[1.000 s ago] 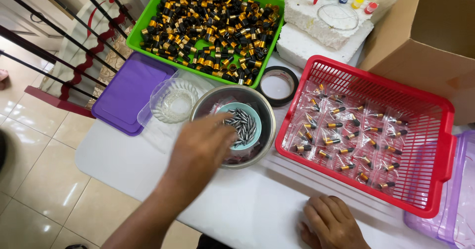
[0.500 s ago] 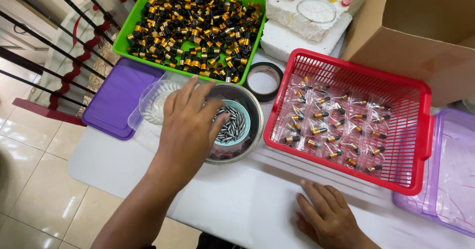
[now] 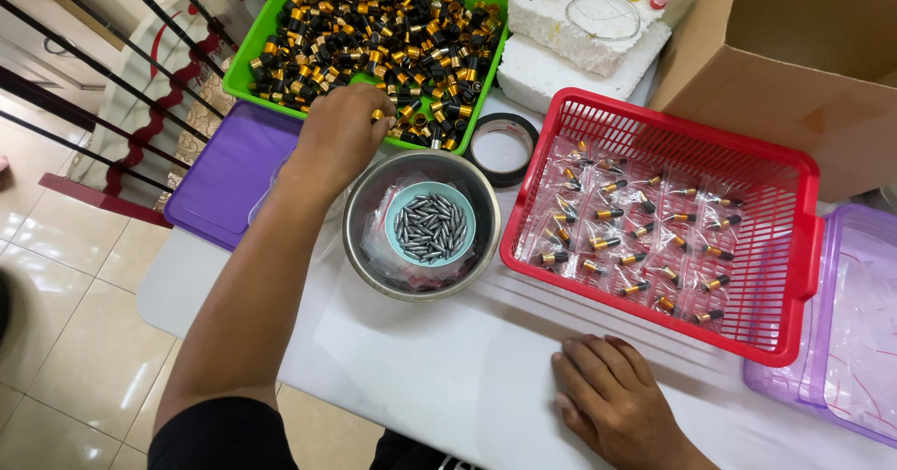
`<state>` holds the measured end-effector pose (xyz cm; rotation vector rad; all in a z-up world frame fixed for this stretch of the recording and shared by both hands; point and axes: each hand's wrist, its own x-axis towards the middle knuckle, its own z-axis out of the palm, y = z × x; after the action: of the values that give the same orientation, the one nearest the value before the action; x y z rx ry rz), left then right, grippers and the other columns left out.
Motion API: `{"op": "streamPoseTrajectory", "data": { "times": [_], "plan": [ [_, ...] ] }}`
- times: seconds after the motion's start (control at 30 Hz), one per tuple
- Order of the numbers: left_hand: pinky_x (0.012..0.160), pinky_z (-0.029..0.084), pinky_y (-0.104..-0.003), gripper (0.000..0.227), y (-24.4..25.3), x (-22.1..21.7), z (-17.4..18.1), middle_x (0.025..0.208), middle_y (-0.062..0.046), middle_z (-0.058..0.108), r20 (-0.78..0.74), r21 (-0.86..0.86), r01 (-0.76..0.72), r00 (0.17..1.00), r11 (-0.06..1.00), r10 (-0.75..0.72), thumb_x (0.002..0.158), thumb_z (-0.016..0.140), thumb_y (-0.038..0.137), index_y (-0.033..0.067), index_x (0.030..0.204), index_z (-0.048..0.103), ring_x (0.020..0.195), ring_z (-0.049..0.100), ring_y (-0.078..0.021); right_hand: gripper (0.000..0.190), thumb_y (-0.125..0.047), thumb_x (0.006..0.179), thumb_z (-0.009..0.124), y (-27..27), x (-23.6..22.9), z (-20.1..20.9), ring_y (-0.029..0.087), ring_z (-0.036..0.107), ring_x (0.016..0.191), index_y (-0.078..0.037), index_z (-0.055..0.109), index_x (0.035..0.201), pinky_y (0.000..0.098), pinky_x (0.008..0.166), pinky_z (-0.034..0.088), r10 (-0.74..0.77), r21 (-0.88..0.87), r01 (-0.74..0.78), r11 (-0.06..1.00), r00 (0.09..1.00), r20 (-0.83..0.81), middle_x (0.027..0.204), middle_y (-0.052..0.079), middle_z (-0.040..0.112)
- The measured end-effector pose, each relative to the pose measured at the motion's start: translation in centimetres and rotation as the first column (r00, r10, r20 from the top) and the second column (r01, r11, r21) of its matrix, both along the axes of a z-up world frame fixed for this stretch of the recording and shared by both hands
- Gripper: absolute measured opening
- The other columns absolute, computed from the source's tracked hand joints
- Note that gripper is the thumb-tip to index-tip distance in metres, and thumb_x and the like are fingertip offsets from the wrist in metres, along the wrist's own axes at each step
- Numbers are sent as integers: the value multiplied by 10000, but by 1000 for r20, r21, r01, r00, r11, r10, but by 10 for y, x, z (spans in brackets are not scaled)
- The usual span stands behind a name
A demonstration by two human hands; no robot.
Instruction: The person picks up small black and gold cylindrical components and small metal pins, places one of each into a small plastic bag, and seals the bag.
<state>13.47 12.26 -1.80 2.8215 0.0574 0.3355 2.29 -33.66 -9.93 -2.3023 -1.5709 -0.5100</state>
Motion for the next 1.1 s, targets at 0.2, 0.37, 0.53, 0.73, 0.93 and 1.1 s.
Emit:
{"op": "streamPoseTrajectory", "data": {
  "times": [0.2,0.37,0.53,0.73,0.93,1.1],
  "plan": [
    [764,472,-608,118,38,43,-36,965,-68,755,-59,110,-38,997,993,45,914,665,100,136,890,775,904,684,-378,249,-316,941,624,-4,-3,-8,341,651,1142,-92,633,1048,484,1028,496,-22,35,23,999,999,-27,1360,196,625],
    [764,485,-600,161,52,57,-37,1002,-54,767,-94,182,-93,989,979,112,919,645,138,179,949,798,953,694,-369,193,-315,902,641,-4,-1,-18,343,643,1110,-124,644,933,491,1022,482,-42,9,42,999,997,-57,1313,168,643],
    [887,468,-635,144,63,52,-9,1071,-153,755,-80,139,-158,982,978,170,942,752,136,101,1077,787,1004,682,-395,243,-349,910,622,-7,-3,-26,357,662,1101,-122,629,996,500,1023,510,-81,56,80,995,997,13,1380,210,598],
    [799,502,-577,52,92,61,-39,1016,-45,762,-61,151,-90,993,984,100,940,749,162,166,966,794,941,698,-318,272,-378,874,637,-7,-5,-35,315,670,1032,-146,658,1015,470,1048,504,-166,36,168,985,984,-59,1394,160,607],
    [734,556,-555,121,89,87,-58,1044,-73,744,-151,256,-44,985,966,85,980,739,305,229,987,833,856,711,-334,297,-411,885,656,-6,-2,-35,328,671,1032,-137,665,1000,471,1034,504,-152,14,153,988,987,-61,1378,153,624],
    [888,462,-570,172,79,103,-49,986,-37,747,-380,292,-81,905,953,193,1015,686,311,218,982,828,916,692,-350,320,-422,899,654,-5,0,-32,342,668,1053,-128,657,1025,475,1039,496,-130,16,132,991,989,-73,1374,161,625]
  ]
}}
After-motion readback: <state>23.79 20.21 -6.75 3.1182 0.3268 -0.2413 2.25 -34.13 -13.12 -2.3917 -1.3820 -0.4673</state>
